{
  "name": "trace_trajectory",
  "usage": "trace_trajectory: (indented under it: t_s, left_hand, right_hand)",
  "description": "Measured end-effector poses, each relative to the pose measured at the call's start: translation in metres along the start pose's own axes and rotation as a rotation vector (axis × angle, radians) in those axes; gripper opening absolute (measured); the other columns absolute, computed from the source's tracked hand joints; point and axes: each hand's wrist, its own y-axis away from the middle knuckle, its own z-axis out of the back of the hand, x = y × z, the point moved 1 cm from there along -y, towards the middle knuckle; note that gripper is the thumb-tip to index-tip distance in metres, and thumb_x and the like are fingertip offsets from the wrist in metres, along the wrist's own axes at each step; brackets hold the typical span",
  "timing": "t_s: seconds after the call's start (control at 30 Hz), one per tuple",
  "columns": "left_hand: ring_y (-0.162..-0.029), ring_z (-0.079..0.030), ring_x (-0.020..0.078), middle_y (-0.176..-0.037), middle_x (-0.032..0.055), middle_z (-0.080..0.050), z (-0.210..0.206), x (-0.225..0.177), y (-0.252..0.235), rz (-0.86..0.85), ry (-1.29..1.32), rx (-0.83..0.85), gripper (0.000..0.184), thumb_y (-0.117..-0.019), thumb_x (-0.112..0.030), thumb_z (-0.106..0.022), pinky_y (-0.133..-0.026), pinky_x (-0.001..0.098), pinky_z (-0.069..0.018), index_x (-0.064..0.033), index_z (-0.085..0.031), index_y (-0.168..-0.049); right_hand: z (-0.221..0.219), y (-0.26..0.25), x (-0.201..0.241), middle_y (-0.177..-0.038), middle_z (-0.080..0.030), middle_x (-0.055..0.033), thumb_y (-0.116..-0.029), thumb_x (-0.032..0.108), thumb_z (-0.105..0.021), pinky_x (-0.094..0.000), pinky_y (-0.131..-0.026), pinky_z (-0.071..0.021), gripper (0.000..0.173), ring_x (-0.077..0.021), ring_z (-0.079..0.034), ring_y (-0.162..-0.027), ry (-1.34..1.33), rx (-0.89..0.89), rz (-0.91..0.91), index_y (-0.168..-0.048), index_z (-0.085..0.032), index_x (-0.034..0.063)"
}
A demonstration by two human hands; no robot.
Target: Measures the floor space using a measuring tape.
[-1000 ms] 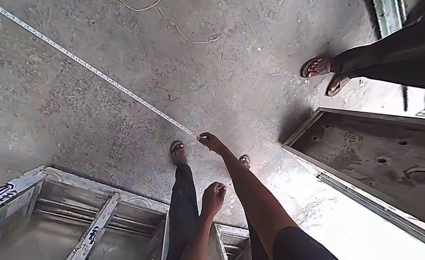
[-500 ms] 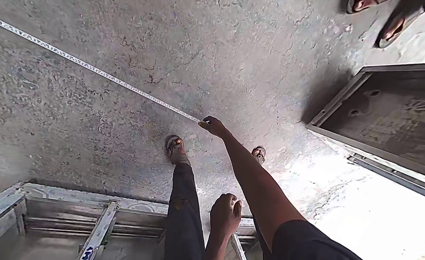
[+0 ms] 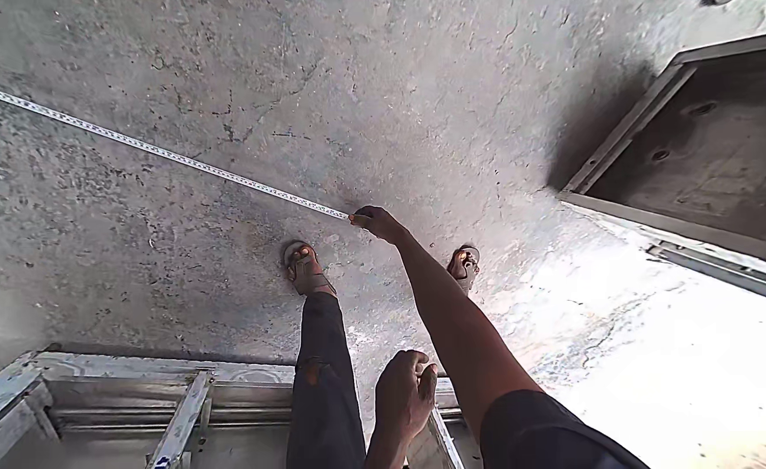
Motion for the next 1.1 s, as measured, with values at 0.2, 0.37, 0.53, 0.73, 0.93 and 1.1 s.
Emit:
trace_trajectory:
  t_s: [0.2, 0.37, 0.53, 0.73, 0.93, 1.1]
  left_hand:
    - [-0.092, -0.069, 0.0160, -0.107, 0.0054, -0.071, 0.000, 0.000, 0.000, -0.007, 0.022, 0.013, 0.038, -0.1015, -0.039, -0.053, -0.085, 0.0373, -0.0576, -0.0117, -0.071, -0.121]
    - [-0.094, -0.069, 0.0165, -0.108, 0.0052, -0.071, 0.004, -0.001, 0.000, 0.002, 0.046, 0.026, 0.038, -0.1020, -0.039, -0.053, -0.087, 0.0383, -0.0572, -0.0125, -0.071, -0.122]
    - [-0.093, -0.069, 0.0174, -0.107, 0.0063, -0.071, 0.007, -0.004, 0.001, -0.011, 0.067, 0.029, 0.037, -0.1017, -0.038, -0.053, -0.086, 0.0390, -0.0570, -0.0116, -0.071, -0.121]
    - [-0.091, -0.069, 0.0181, -0.105, 0.0066, -0.071, 0.015, -0.008, 0.005, -0.062, 0.089, 0.000, 0.035, -0.1010, -0.035, -0.053, -0.084, 0.0397, -0.0570, -0.0104, -0.071, -0.119]
    - [-0.090, -0.069, 0.0214, -0.101, 0.0090, -0.071, 0.026, -0.014, 0.011, -0.099, 0.114, -0.013, 0.034, -0.1006, -0.032, -0.054, -0.083, 0.0419, -0.0570, -0.0069, -0.071, -0.116]
    - [-0.098, -0.067, 0.0223, -0.108, 0.0118, -0.069, 0.048, -0.028, 0.016, -0.046, 0.115, 0.087, 0.037, -0.1039, -0.031, -0.051, -0.091, 0.0414, -0.0539, -0.0033, -0.068, -0.121]
  right_hand:
    - [0.010, 0.001, -0.001, -0.097, -0.067, -0.0066, -0.1025, 0.048, -0.059, -0.0285, -0.057, -0.0431, 0.044, -0.0106, -0.053, -0.067, -0.137, 0.036, -0.016, -0.123, -0.068, 0.0094]
    - [0.008, -0.005, 0.001, -0.100, -0.068, -0.0067, -0.1016, 0.044, -0.063, -0.0292, -0.057, -0.0423, 0.040, -0.0108, -0.054, -0.069, -0.145, 0.022, -0.009, -0.124, -0.068, 0.0109]
    - [0.003, -0.012, -0.003, -0.111, -0.069, -0.0142, -0.0998, 0.041, -0.066, -0.0400, -0.078, -0.0511, 0.043, -0.0196, -0.063, -0.089, -0.098, -0.022, 0.017, -0.125, -0.065, 0.0058]
    - [-0.001, -0.021, 0.001, -0.114, -0.071, -0.0159, -0.1017, 0.049, -0.060, -0.0535, -0.096, -0.0518, 0.052, -0.0289, -0.068, -0.105, 0.134, -0.069, 0.010, -0.134, -0.061, 0.0084]
    - [-0.008, -0.032, 0.010, -0.116, -0.071, -0.0140, -0.1017, 0.050, -0.056, -0.0637, -0.093, -0.0513, 0.047, -0.0331, -0.068, -0.109, 0.287, -0.144, -0.079, -0.131, -0.063, 0.0142]
    - [-0.015, -0.031, 0.031, -0.106, -0.072, -0.0152, -0.0964, 0.046, -0.060, -0.0655, -0.079, -0.0520, 0.041, -0.0372, -0.069, -0.100, 0.370, -0.199, -0.212, -0.124, -0.064, 0.0158]
